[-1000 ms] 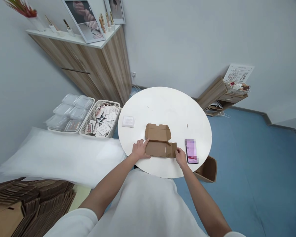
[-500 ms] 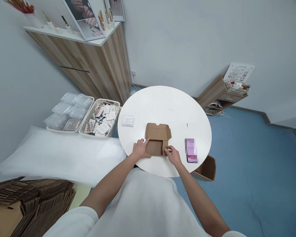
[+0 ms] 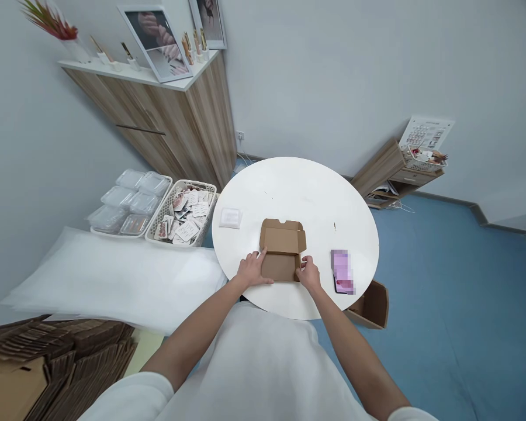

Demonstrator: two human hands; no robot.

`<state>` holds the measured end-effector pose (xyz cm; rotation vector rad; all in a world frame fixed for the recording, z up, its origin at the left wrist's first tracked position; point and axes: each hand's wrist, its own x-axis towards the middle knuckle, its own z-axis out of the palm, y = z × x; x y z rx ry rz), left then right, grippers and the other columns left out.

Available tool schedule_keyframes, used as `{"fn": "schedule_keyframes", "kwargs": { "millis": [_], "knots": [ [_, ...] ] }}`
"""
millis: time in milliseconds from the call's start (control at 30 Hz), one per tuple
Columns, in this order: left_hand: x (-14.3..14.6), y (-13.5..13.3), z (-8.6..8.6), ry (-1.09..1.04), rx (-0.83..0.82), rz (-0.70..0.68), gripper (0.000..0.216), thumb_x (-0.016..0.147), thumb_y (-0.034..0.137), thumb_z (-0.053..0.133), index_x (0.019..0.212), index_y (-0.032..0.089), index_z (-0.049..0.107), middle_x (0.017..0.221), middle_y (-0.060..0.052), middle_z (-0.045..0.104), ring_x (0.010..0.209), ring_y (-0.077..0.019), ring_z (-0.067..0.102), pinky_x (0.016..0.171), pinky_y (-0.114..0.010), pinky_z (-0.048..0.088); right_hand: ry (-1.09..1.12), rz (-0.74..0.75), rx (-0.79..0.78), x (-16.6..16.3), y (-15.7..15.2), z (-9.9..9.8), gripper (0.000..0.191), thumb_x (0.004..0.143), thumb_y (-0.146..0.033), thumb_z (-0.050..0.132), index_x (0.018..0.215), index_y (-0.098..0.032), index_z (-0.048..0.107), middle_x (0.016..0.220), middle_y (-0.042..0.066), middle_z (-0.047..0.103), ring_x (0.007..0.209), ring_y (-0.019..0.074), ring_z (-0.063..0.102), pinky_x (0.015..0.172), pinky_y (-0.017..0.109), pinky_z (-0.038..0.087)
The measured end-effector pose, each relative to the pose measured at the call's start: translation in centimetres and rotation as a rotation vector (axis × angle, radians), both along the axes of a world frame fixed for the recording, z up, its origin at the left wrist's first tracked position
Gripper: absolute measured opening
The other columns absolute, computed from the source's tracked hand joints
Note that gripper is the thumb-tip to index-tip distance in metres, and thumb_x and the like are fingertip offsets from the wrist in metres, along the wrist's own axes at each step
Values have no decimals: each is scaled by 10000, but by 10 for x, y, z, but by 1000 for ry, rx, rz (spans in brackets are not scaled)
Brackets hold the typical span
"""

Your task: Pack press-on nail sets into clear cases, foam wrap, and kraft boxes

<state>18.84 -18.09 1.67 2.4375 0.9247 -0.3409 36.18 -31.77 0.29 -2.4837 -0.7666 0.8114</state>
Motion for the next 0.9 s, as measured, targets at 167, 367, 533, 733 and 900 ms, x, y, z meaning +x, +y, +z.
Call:
{"fn": "schedule_keyframes", "kwargs": {
  "millis": [167, 367, 533, 733, 900],
  "knots": [
    [-4, 0, 0, -9, 7, -15, 1017, 569, 649, 559, 1369, 254, 71, 1239, -131, 382, 1079, -312, 399, 822, -380, 343, 2, 14, -9, -3, 5, 1, 334, 651, -159, 462, 977, -212, 410, 853, 29, 604, 676, 165, 563, 544, 252, 386],
    [-6, -1, -4, -54, 31, -34, 1007, 574, 659, 540, 1370, 234, 92, 1205, -143, 417, 1042, -313, 427, 782, -375, 366, -4, 9, -9, -3, 6, -2, 323, 649, -137, 471, 956, -213, 404, 802, 11, 586, 656, 150, 541, 527, 231, 358],
    [-7, 1, -5, -109, -4, -29, 1000, 574, 639, 557, 1370, 227, 113, 1199, -144, 426, 1048, -321, 426, 787, -384, 361, 8, 20, 7, -3, 3, -4, 344, 665, -160, 481, 999, -207, 412, 840, 22, 590, 685, 155, 550, 568, 244, 375],
    [-12, 0, -4, -238, -71, -12, 891, 633, 586, 549, 1359, 250, 158, 1205, -131, 429, 1058, -313, 438, 812, -393, 360, 21, 12, 26, -4, -1, -5, 429, 682, -254, 505, 1094, -188, 408, 888, 47, 591, 717, 173, 564, 598, 267, 398],
    [-24, -13, -12, -396, -158, 130, 747, 731, 503, 496, 1345, 235, 163, 1263, -128, 379, 1086, -276, 444, 841, -394, 379, 69, -74, 115, -8, -8, -2, 474, 680, -395, 527, 1101, -196, 442, 920, 57, 590, 692, 168, 565, 622, 287, 412]
  ]
}}
